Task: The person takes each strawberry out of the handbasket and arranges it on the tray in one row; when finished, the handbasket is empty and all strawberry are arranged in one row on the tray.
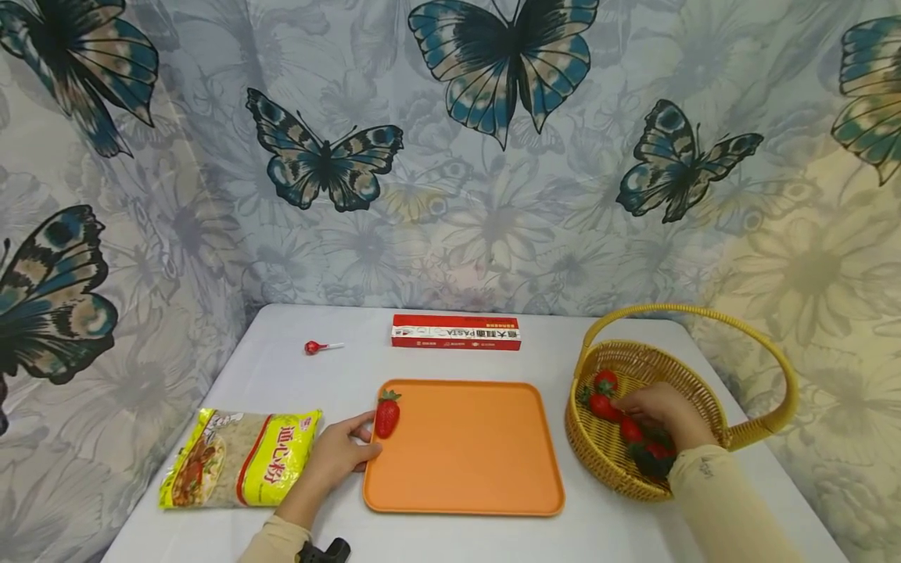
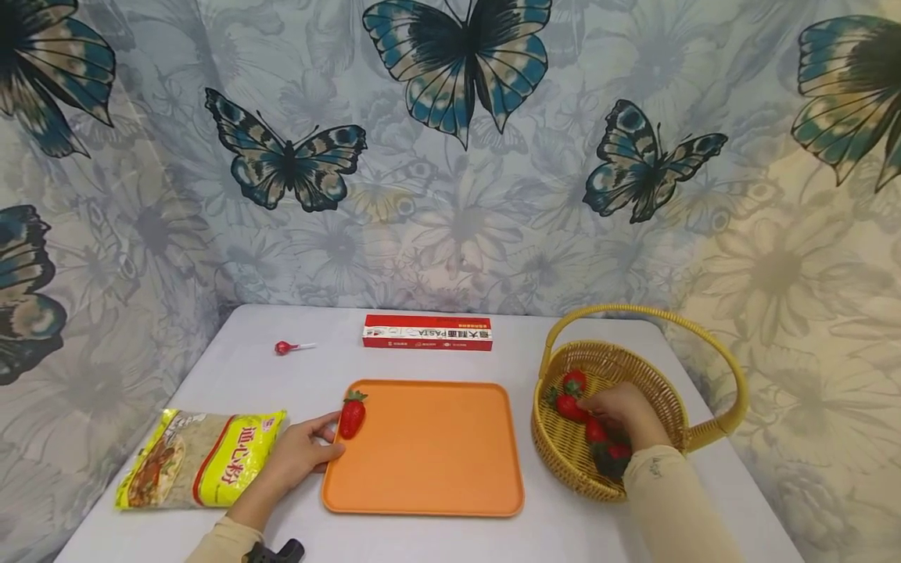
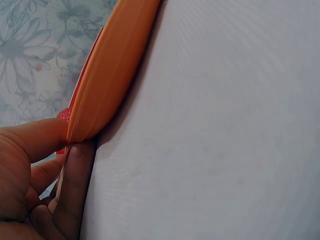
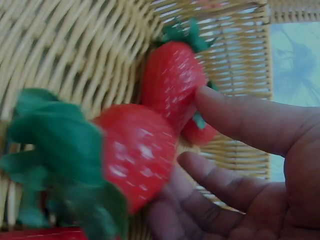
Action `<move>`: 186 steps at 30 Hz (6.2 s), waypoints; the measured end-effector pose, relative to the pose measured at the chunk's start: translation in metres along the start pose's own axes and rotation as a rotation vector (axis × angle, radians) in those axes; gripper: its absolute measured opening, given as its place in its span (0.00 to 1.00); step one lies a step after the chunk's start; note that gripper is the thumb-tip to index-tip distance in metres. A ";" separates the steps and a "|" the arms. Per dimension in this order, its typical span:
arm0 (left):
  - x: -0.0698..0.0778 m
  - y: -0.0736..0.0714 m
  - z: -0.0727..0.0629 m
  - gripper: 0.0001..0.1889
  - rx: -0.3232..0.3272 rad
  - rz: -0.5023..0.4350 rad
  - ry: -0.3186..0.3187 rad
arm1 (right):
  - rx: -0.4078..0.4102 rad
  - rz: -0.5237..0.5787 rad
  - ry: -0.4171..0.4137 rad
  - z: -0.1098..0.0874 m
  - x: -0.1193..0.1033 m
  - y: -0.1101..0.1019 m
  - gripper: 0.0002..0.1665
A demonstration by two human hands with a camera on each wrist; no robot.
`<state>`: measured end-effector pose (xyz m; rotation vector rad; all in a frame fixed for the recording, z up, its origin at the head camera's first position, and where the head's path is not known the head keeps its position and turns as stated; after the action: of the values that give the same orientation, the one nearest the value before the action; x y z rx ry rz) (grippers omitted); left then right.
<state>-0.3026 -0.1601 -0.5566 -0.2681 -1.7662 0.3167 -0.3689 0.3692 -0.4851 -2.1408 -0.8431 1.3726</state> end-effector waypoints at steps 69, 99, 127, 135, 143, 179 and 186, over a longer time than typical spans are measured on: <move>-0.004 -0.003 -0.001 0.34 -0.020 -0.041 0.031 | -0.455 0.359 -0.409 -0.097 -0.079 0.034 0.21; -0.003 -0.001 0.008 0.33 0.016 -0.023 0.003 | -0.109 0.105 -0.260 -0.014 -0.211 0.261 0.21; -0.005 0.001 0.004 0.33 0.006 -0.027 0.002 | -0.005 -0.067 -0.242 -0.026 -0.209 0.257 0.30; -0.001 -0.003 0.006 0.32 0.008 -0.045 0.010 | -0.227 0.010 -0.363 -0.054 -0.192 0.165 0.21; -0.003 -0.002 0.007 0.33 -0.002 -0.037 0.005 | -0.509 0.088 -0.404 -0.060 -0.106 0.052 0.18; -0.004 -0.001 0.006 0.33 -0.008 -0.062 0.012 | -0.325 0.532 0.008 0.051 -0.016 0.036 0.15; 0.000 0.001 0.007 0.33 -0.026 -0.051 0.025 | -0.282 0.515 0.017 0.045 -0.012 0.031 0.12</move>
<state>-0.3095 -0.1598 -0.5582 -0.2435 -1.7509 0.2531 -0.4061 0.3407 -0.5156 -2.7181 -0.5175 1.5410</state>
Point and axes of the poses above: each hand's wrist, its own z-axis towards the middle knuckle, its own y-axis out of the palm, x = y × z, the point moved 9 cm from there along z, towards the middle knuckle, and after that the axes turned 7 degrees about -z, right-handed, at the moved point
